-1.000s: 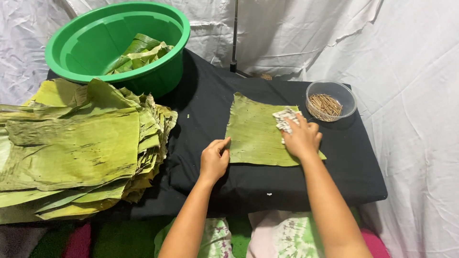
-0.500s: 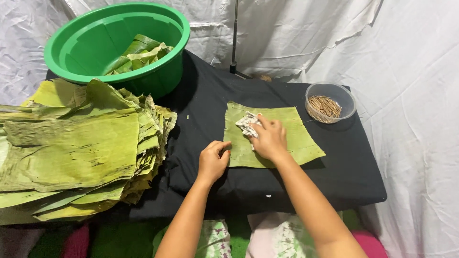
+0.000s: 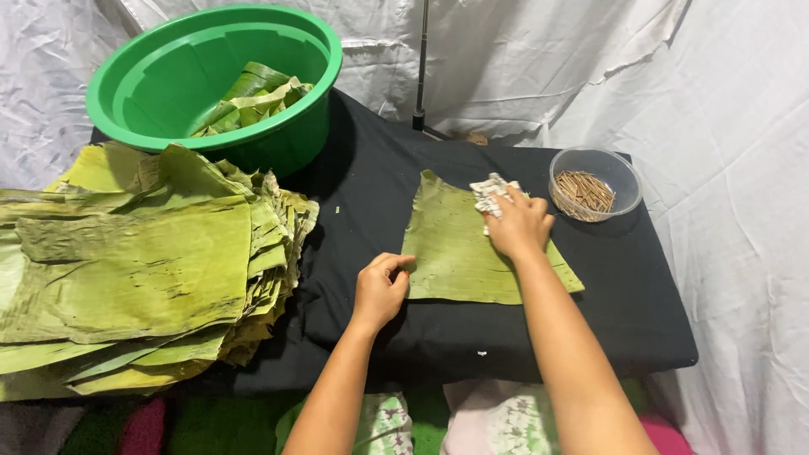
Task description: A person is cleaning banana leaves by wiping each one with a white cloth and then stacking them neatly on a table.
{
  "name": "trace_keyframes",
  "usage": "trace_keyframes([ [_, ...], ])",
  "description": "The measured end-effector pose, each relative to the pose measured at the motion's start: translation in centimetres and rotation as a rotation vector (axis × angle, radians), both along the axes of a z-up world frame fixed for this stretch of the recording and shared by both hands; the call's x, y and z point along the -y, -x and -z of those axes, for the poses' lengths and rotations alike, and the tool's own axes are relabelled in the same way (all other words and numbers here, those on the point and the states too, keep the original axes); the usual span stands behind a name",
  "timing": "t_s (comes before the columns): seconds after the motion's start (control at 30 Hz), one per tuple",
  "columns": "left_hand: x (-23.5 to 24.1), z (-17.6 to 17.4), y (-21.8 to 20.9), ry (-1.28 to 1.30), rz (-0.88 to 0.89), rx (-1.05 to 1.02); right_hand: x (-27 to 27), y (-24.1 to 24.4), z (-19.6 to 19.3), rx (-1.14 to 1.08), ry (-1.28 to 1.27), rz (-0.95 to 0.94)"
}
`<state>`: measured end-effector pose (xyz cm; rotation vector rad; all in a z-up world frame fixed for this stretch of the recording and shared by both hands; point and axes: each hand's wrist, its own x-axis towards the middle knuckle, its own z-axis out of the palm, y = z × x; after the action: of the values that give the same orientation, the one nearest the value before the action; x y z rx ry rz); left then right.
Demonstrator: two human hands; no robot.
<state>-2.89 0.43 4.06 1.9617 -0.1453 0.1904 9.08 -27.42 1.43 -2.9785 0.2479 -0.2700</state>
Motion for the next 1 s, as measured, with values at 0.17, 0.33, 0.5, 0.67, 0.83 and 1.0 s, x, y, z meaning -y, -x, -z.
trace_keyframes([
  [0.17, 0.1, 0.4, 0.1, -0.016, -0.027, 0.008, 1.4, 0.5, 1.4, 0.114, 0.055, 0.018],
  [0.33, 0.1, 1.2, -0.4, -0.066, -0.033, 0.040, -0.5, 2.5, 1.2, 0.374, 0.105, -0.099],
  [0.5, 0.2, 1.0, -0.2, -0.110, -0.027, 0.057, -5.4, 7.7, 2.3, 0.245, 0.013, -0.289],
  [0.67, 0.2, 0.9, 0.1, -0.124, -0.039, 0.053, -5.3, 9.5, 1.0, 0.143, -0.014, -0.246],
  [0.83, 0.2, 1.2, 0.0, -0.128, -0.044, 0.048, -1.0, 8.9, 1.7, 0.065, 0.008, -0.143],
  [1.0, 0.3, 1.0, -0.1, -0.147, -0.053, 0.054, 2.9, 9.7, 2.6, 0.147, 0.079, -0.006],
])
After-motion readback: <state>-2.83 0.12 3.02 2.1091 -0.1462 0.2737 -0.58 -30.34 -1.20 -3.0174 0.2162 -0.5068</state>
